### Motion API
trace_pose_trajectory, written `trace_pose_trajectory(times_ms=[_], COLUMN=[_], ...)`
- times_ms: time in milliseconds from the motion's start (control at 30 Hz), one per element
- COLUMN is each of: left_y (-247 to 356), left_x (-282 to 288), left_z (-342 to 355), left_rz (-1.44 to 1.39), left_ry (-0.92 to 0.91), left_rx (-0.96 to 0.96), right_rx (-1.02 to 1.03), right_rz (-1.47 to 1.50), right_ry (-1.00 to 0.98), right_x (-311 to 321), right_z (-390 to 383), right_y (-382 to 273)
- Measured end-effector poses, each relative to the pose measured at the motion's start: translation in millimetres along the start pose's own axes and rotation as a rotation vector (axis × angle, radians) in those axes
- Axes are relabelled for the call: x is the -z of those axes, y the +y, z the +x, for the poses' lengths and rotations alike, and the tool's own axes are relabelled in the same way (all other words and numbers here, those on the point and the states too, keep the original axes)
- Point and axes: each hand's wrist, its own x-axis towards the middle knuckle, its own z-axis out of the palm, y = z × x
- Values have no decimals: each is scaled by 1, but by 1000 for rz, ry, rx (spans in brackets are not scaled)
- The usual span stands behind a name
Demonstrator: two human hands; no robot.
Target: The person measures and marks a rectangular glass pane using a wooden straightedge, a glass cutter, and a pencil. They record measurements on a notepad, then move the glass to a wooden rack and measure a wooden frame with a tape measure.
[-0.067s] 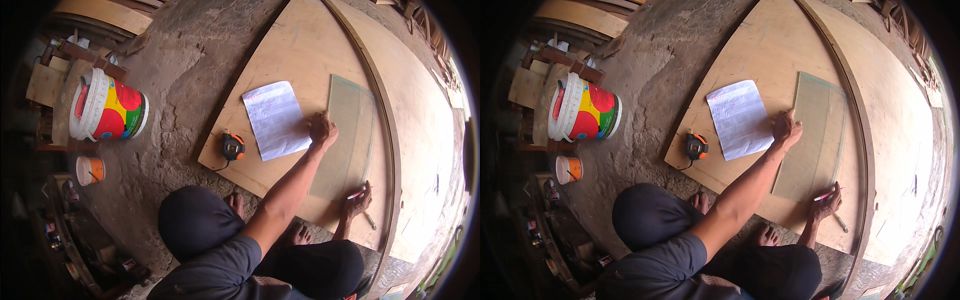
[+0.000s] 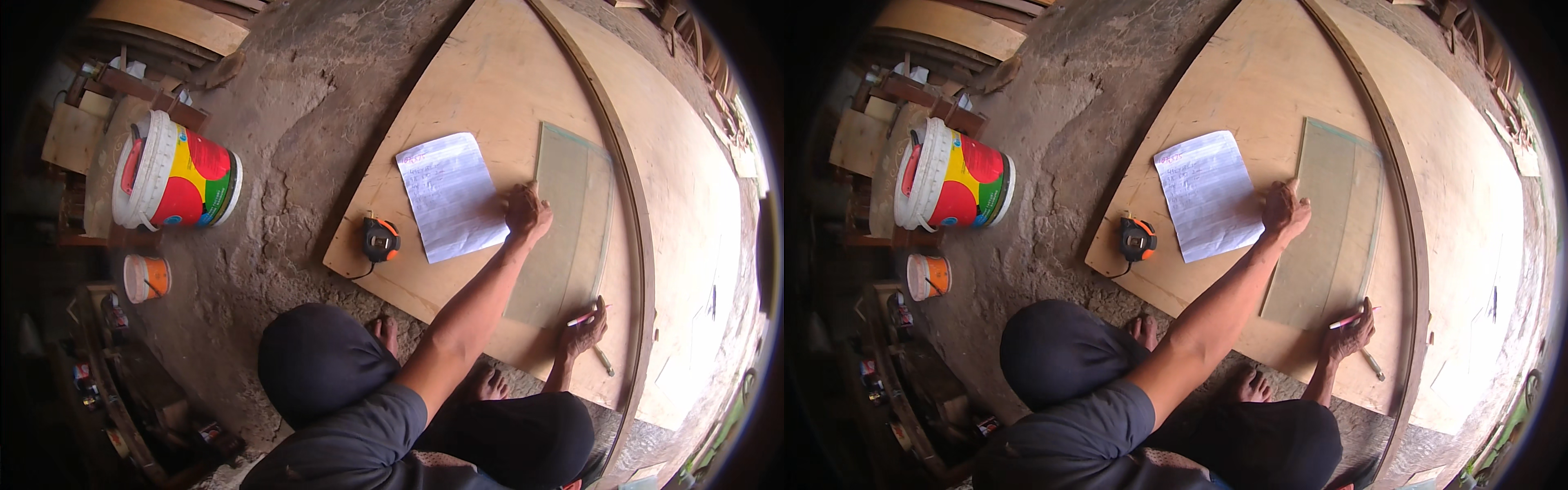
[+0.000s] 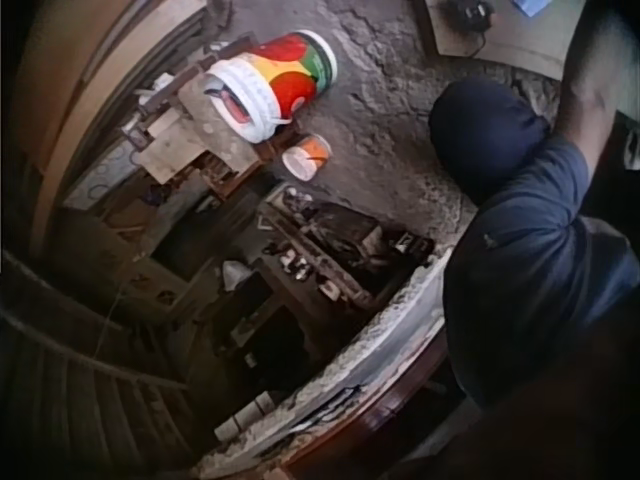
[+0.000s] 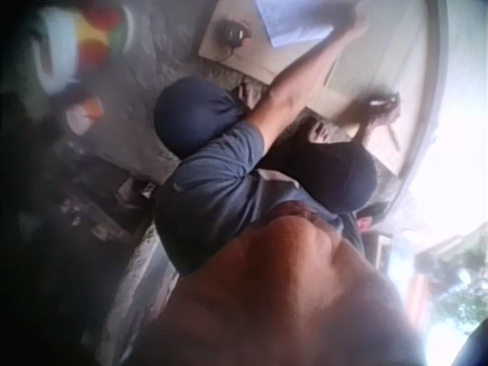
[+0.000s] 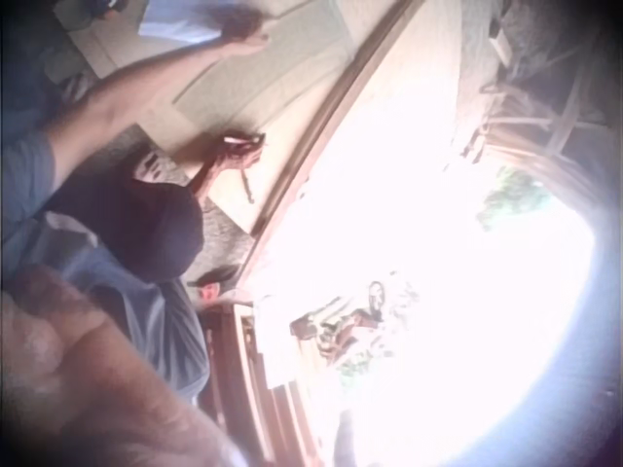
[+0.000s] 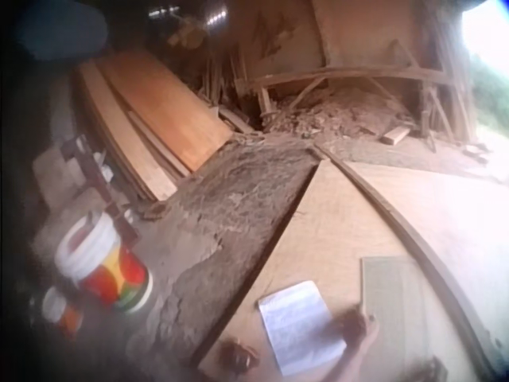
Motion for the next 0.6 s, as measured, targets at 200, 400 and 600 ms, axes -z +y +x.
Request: trace_pose_trajectory(times_ms=[200, 400, 600], left_y=[-1, 1, 1], left_x=[0, 1, 3], left_z=[2, 8, 5], left_rz=[6, 19, 0], left_ry=[44, -14, 8], left_rx=[-27, 2, -21], right_rx=[7, 31, -9], right_rz=[-23, 14, 25], right_ry=[-12, 3, -10], right_x=[-1, -4, -3], right_z=[1, 4, 3], right_y=[2, -3, -4])
